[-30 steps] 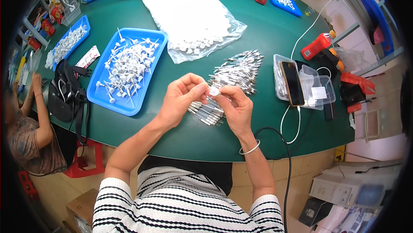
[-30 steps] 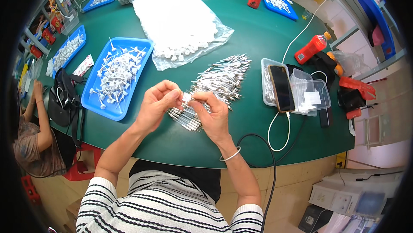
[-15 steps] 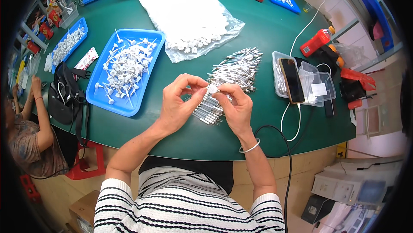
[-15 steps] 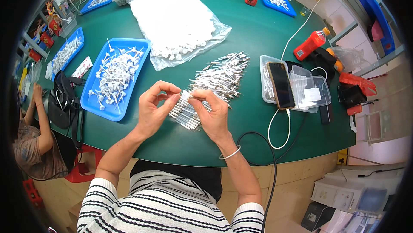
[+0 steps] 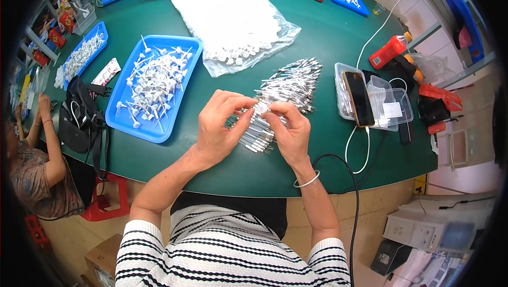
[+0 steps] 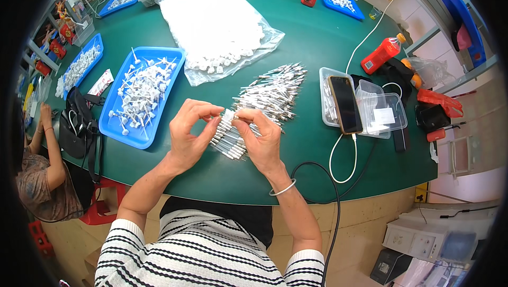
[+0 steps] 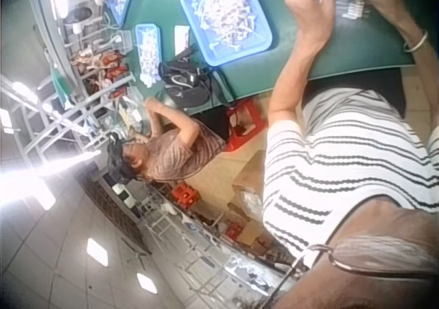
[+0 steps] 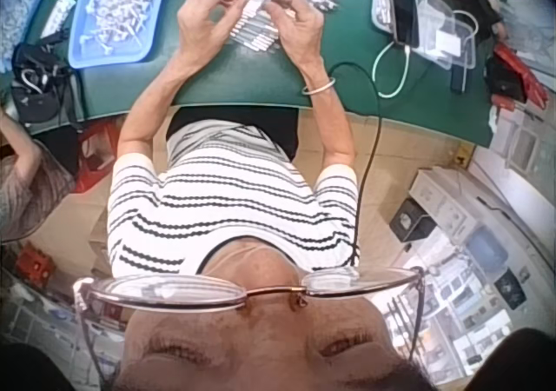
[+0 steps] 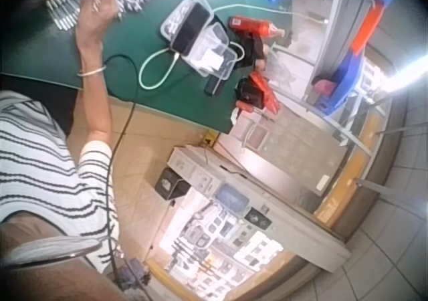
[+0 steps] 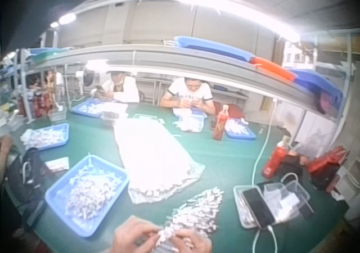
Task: The person repeatedly picks small white plastic caps and metal rods from a green table, fits the caps onto the rods, and places the assembled units into a blue tray. The process is continuous and repetitive, with other workers visible in the background performing similar tasks.
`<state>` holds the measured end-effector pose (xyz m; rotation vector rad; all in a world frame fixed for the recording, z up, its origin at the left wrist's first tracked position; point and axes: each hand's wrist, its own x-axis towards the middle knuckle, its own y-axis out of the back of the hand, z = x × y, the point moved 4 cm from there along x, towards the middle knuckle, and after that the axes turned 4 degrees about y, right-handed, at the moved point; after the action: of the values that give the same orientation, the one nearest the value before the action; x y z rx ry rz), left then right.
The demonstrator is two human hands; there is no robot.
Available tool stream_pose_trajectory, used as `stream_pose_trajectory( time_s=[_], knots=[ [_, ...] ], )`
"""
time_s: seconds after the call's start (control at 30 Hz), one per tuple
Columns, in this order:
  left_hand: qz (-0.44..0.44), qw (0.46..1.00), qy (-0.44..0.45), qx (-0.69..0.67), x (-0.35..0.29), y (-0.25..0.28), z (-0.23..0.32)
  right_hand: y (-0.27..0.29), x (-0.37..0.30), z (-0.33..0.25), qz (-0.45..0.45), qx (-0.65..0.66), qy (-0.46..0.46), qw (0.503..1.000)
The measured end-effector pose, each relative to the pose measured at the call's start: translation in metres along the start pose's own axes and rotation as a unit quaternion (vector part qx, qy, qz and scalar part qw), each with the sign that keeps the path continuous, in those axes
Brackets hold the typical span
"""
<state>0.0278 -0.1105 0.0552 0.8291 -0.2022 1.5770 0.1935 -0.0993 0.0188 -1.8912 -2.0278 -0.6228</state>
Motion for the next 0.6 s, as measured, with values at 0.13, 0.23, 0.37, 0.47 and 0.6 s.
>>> stream_pose_trajectory(
  time_s=[0.13,0.23,0.37,0.47,0.6],
  knots=[
    [0.004,1.000,-0.022,0.016,-0.001,0.000,0.001,0.001,0.001,-0.002,0.002,-0.009,0.004,1.000],
    [0.006,1.000,0.001,-0.006,0.000,0.001,0.002,0.001,0.001,0.000,0.008,-0.006,0.006,1.000],
    [-0.035,0.973,0.163,-0.161,-0.004,-0.003,-0.017,0.000,0.001,0.000,0.009,0.006,-0.004,1.000],
    [-0.066,0.922,0.267,-0.272,-0.007,-0.007,-0.025,-0.001,0.000,-0.001,0.006,0.010,-0.007,1.000],
    [-0.093,0.908,0.293,-0.284,-0.004,-0.007,-0.027,-0.001,0.000,0.001,-0.004,0.001,0.002,1.000]
  ],
)
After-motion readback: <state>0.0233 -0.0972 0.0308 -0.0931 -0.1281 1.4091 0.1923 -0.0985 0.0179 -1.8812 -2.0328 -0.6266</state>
